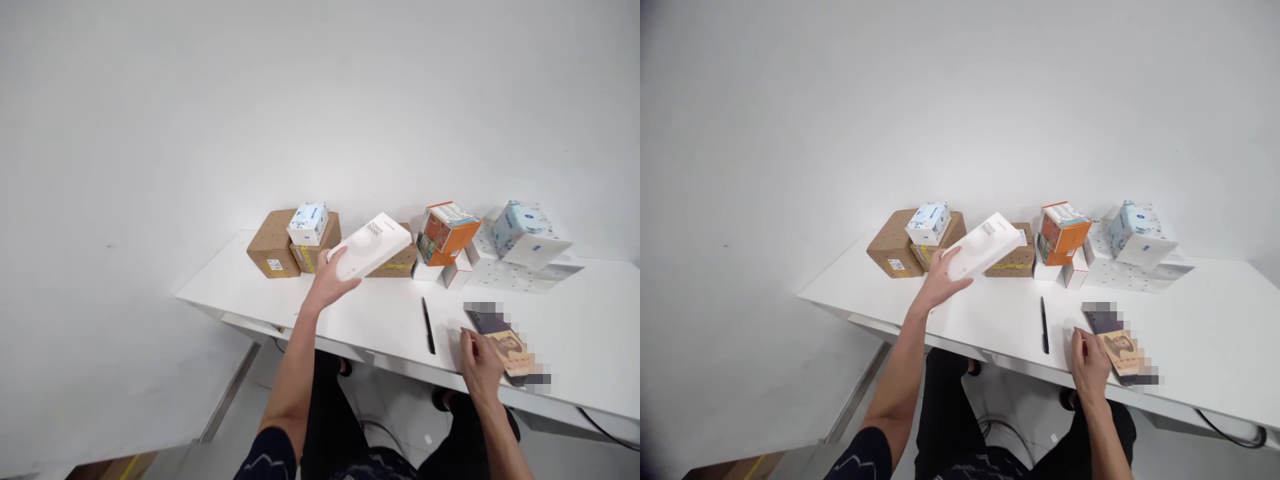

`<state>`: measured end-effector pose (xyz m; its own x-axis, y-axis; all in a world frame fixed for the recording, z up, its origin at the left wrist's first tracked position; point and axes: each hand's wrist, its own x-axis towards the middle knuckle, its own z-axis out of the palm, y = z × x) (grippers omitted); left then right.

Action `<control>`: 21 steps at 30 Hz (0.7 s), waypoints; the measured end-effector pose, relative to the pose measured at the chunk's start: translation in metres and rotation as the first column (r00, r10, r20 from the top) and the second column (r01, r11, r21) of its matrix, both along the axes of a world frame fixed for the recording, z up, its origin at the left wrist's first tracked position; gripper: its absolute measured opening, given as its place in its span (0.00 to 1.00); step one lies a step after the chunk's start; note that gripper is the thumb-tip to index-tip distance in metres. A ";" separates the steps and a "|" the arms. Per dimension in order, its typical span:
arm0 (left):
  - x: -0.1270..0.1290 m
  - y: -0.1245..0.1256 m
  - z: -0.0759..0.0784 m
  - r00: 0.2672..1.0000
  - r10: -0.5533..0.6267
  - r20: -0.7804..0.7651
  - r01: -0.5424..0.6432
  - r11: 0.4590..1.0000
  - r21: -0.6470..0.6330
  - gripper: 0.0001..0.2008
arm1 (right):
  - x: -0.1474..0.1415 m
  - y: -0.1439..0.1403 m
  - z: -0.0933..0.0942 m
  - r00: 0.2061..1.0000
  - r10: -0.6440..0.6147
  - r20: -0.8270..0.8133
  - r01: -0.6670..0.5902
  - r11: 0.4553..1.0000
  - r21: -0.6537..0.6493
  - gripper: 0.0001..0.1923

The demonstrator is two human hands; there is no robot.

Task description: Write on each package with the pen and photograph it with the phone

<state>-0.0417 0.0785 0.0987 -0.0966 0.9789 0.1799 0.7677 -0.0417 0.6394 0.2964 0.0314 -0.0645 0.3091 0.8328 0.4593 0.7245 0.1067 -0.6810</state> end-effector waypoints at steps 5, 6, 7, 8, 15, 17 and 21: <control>0.043 0.072 0.002 0.982 0.188 0.003 -0.188 0.980 -0.070 0.42 | 0.002 0.004 -0.009 1.000 0.029 0.004 -0.029 0.999 -0.037 0.33; 0.051 0.080 -0.001 0.983 0.185 0.003 -0.184 0.980 -0.073 0.43 | 0.002 0.004 -0.010 1.000 0.028 0.008 -0.028 0.999 -0.040 0.33; 0.057 0.084 -0.003 0.986 0.167 0.006 -0.166 0.983 -0.072 0.44 | 0.002 0.004 -0.010 1.000 0.029 0.011 -0.029 0.999 -0.044 0.33; 0.061 0.085 -0.005 0.989 0.145 0.011 -0.144 0.987 -0.065 0.45 | 0.002 0.004 -0.011 0.999 0.031 0.013 -0.031 0.998 -0.046 0.33; 0.024 0.071 0.006 0.924 0.380 -0.051 -0.356 0.900 0.250 0.36 | 0.003 0.004 -0.014 0.999 0.045 0.009 -0.044 0.997 -0.056 0.32; -0.002 0.072 0.016 0.846 0.532 -0.012 -0.498 0.800 0.335 0.36 | 0.002 0.004 -0.013 0.999 0.036 0.005 -0.035 0.998 -0.058 0.33; -0.046 0.082 0.026 0.837 0.547 0.006 -0.529 0.807 0.263 0.41 | 0.000 0.003 -0.011 0.999 0.036 0.007 -0.035 0.998 -0.055 0.32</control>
<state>-0.0873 0.1610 0.1247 -0.5735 0.6973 0.4301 0.7537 0.2434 0.6105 0.2968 0.0346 -0.0755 0.2754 0.8672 0.4149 0.7263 0.0950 -0.6807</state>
